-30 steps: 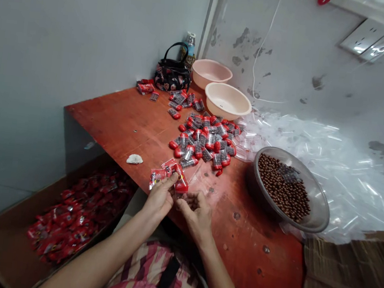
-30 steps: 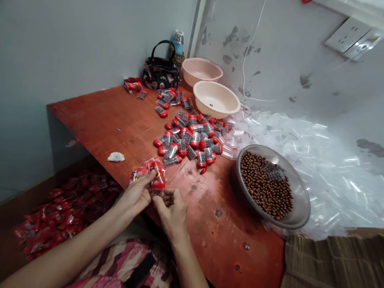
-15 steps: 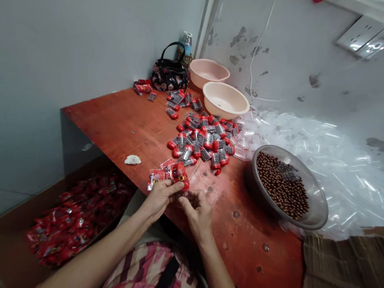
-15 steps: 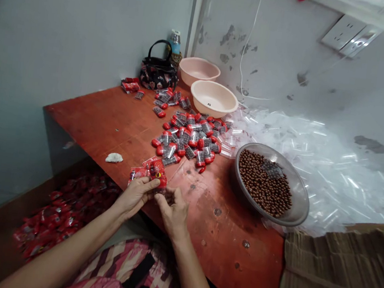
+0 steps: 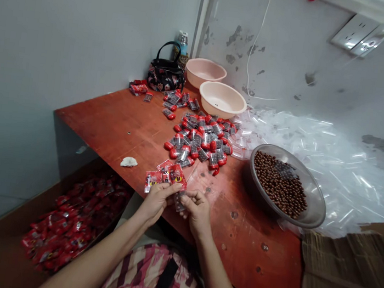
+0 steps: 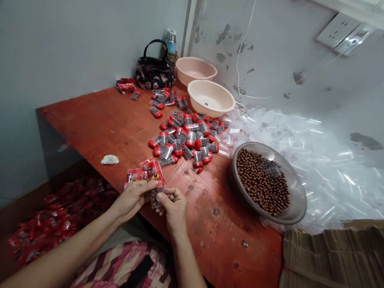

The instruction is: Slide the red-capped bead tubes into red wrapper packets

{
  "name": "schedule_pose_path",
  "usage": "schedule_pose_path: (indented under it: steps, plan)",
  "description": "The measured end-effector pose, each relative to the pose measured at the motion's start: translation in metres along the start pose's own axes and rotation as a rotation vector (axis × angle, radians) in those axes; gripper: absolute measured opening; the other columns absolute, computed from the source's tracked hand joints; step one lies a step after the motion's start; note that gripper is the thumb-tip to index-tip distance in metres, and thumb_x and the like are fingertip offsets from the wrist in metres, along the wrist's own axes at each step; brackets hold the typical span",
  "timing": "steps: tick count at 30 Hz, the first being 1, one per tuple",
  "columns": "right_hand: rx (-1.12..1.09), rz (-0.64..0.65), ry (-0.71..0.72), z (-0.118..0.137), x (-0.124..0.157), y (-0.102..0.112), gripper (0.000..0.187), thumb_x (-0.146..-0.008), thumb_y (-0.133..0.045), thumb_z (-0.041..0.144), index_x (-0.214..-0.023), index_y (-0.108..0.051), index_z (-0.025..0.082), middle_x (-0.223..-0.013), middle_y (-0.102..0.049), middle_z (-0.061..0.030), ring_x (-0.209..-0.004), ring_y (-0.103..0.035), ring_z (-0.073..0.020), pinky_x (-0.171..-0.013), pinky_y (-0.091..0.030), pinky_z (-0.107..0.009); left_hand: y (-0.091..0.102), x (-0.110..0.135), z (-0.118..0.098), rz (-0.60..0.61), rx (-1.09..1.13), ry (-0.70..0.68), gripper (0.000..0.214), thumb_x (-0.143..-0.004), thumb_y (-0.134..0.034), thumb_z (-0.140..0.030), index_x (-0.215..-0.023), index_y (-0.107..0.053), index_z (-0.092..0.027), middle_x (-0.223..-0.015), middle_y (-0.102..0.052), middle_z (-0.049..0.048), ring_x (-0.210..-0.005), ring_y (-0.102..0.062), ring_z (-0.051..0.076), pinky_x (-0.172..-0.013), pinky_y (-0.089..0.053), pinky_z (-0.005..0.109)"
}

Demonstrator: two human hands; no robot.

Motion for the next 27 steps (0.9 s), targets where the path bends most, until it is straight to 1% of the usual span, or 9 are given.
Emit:
schedule_pose_path:
  steps: [2,5,7,10,12,17,21,23,27]
  plan:
    - [0.000,0.005,0.001,-0.001,0.000,0.000,0.019,-0.069,-0.063,0.031,-0.077,-0.055,0.016,-0.049,-0.055,0.0051,-0.036,-0.045,-0.0073,-0.035,-0.033,-0.018,0.001,-0.001,0.003,-0.006,0.021,0.009,0.021,-0.066,-0.065,-0.031,-0.061,-0.062,-0.010,-0.055,-0.059,0.0032,-0.048,-0.054,0.013,-0.051,-0.046,0.027]
    - [0.153,-0.057,0.156,0.014,0.004,0.003,0.016,-0.069,-0.064,0.029,-0.078,-0.057,0.017,-0.064,-0.062,0.0015,-0.054,-0.055,-0.0110,-0.051,-0.044,-0.022,0.009,-0.004,0.007,-0.085,-0.006,-0.007,0.018,-0.061,-0.069,-0.028,-0.064,-0.063,-0.011,-0.058,-0.062,0.0028,-0.051,-0.056,0.013,-0.053,-0.045,0.025]
    - [0.182,-0.079,0.203,0.018,0.006,0.003,0.016,-0.069,-0.064,0.028,-0.080,-0.058,0.017,-0.071,-0.063,0.0004,-0.061,-0.057,-0.0121,-0.059,-0.046,-0.023,0.012,-0.004,0.007,-0.120,-0.036,-0.031,0.018,-0.059,-0.071,-0.026,-0.063,-0.063,-0.011,-0.057,-0.061,0.0016,-0.050,-0.055,0.012,-0.051,-0.044,0.023]
    - [0.042,-0.062,0.089,0.007,0.004,0.001,0.017,-0.071,-0.062,0.029,-0.082,-0.057,0.017,-0.064,-0.062,0.0020,-0.049,-0.053,-0.0098,-0.048,-0.043,-0.021,0.007,-0.002,0.007,-0.096,-0.046,-0.049,0.018,-0.063,-0.068,-0.028,-0.060,-0.061,-0.011,-0.052,-0.057,-0.0001,-0.045,-0.051,0.010,-0.047,-0.041,0.023]
    - [-0.029,-0.049,0.034,0.000,0.002,-0.001,0.017,-0.072,-0.061,0.030,-0.082,-0.057,0.017,-0.061,-0.060,0.0023,-0.046,-0.051,-0.0091,-0.044,-0.041,-0.020,0.006,0.000,0.005,-0.082,-0.032,-0.055,0.019,-0.064,-0.066,-0.028,-0.060,-0.060,-0.011,-0.052,-0.057,0.0005,-0.045,-0.050,0.011,-0.047,-0.041,0.024]
    - [0.008,0.010,0.065,0.003,0.006,-0.005,0.022,-0.071,-0.062,0.028,-0.089,-0.060,0.016,-0.073,-0.063,-0.0008,-0.058,-0.056,-0.0121,-0.054,-0.047,-0.024,0.013,0.001,0.000,-0.120,0.082,-0.083,0.017,-0.064,-0.067,-0.026,-0.061,-0.060,-0.011,-0.057,-0.059,0.0015,-0.051,-0.052,0.010,-0.051,-0.042,0.023]
    - [0.195,-0.058,0.154,0.014,0.014,-0.001,0.020,-0.073,-0.059,0.029,-0.089,-0.062,0.017,-0.076,-0.063,-0.0021,-0.064,-0.056,-0.0139,-0.061,-0.047,-0.026,0.017,0.000,0.004,-0.145,0.128,-0.048,0.019,-0.063,-0.068,-0.028,-0.060,-0.060,-0.011,-0.057,-0.060,0.0023,-0.051,-0.053,0.011,-0.052,-0.043,0.023]
    - [0.221,-0.063,0.167,0.015,0.016,-0.002,0.020,-0.072,-0.060,0.029,-0.089,-0.063,0.017,-0.077,-0.064,-0.0025,-0.066,-0.057,-0.0142,-0.061,-0.047,-0.026,0.017,0.000,0.003,-0.155,0.113,-0.053,0.019,-0.062,-0.069,-0.028,-0.060,-0.060,-0.011,-0.052,-0.058,0.0014,-0.047,-0.052,0.011,-0.049,-0.042,0.024]
    - [-0.045,-0.062,0.031,-0.002,0.011,-0.003,0.018,-0.069,-0.063,0.028,-0.081,-0.060,0.015,-0.062,-0.060,0.0012,-0.046,-0.051,-0.0092,-0.047,-0.043,-0.022,0.005,0.003,0.008,-0.051,0.083,-0.013,0.022,-0.065,-0.066,-0.031,-0.062,-0.061,-0.010,-0.051,-0.058,0.0022,-0.042,-0.050,0.012,-0.044,-0.042,0.026]
Point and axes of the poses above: each hand's wrist, its own x-axis away from the middle knuckle, its own y-axis out of the back of the hand, z = x × y, the point moved 9 cm from there along -x, towards the middle knuckle
